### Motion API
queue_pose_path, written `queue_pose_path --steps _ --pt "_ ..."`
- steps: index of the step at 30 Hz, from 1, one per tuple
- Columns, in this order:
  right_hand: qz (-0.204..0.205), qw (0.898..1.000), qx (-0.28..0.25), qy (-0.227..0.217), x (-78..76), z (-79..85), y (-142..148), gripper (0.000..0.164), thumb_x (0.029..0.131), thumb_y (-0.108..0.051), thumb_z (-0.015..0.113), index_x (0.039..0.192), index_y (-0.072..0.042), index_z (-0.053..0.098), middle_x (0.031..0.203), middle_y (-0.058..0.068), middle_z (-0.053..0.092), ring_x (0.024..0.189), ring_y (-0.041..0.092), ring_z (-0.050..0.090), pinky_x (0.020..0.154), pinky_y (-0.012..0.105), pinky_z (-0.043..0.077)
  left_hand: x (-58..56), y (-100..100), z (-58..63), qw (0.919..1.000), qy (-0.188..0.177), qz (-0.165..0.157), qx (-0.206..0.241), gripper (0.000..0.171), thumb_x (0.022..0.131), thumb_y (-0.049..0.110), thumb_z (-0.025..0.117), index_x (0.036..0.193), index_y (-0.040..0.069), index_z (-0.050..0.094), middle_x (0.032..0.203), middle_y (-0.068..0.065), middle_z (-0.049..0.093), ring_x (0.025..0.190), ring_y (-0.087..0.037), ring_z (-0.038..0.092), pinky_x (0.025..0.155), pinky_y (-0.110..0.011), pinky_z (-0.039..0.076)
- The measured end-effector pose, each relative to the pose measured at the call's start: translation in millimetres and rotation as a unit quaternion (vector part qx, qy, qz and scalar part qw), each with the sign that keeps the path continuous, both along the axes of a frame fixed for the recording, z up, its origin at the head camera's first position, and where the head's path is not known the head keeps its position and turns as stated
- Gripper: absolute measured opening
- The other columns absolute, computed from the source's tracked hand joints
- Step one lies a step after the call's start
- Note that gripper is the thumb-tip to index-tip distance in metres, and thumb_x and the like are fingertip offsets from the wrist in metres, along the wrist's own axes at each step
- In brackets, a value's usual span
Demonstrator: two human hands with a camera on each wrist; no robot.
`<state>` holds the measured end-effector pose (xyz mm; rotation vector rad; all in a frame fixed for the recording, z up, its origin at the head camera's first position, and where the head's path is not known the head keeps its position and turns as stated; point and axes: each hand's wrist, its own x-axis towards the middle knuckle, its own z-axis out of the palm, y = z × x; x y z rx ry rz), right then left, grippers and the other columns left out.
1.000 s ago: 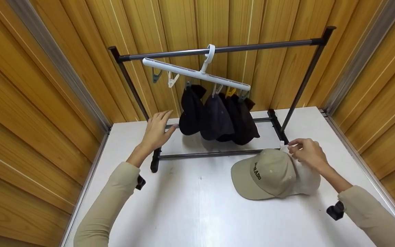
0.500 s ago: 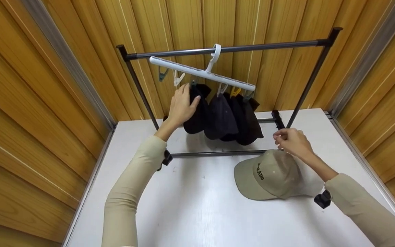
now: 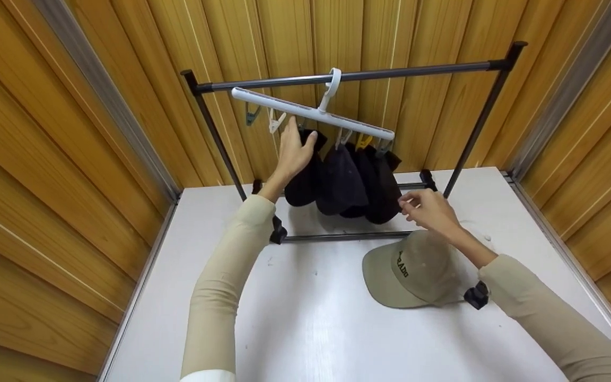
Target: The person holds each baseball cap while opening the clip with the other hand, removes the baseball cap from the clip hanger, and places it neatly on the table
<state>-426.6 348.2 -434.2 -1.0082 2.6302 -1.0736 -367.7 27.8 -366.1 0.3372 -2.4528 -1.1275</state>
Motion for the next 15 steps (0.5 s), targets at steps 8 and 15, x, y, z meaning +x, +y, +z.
queue_pose_path --steps 8,15 --pt "0.009 0.999 0.014 0.030 1.0 17.1 -31.2 0.024 0.101 -0.015 0.061 0.113 0.000 0.074 0.091 0.017 0.078 0.065 0.011 0.071 0.051 0.020 0.046 6.2 -0.7 0.1 0.9994 0.022 0.017 0.019 0.068 0.108 0.025 0.047 0.161 -0.003 0.016 0.167 -0.024 0.024 0.157 -0.036 0.021 0.129 -0.044 0.019" --pt "0.017 0.999 0.016 0.040 2.0 29.5 -48.2 0.025 0.101 -0.016 0.061 0.114 0.000 0.075 0.091 0.017 0.078 0.075 0.026 0.076 0.052 0.020 0.048 12.2 2.8 -1.5 0.9991 0.041 -0.003 0.007 0.061 0.108 0.021 0.047 0.159 -0.003 0.024 0.164 -0.023 0.031 0.155 -0.034 0.028 0.128 -0.043 0.023"
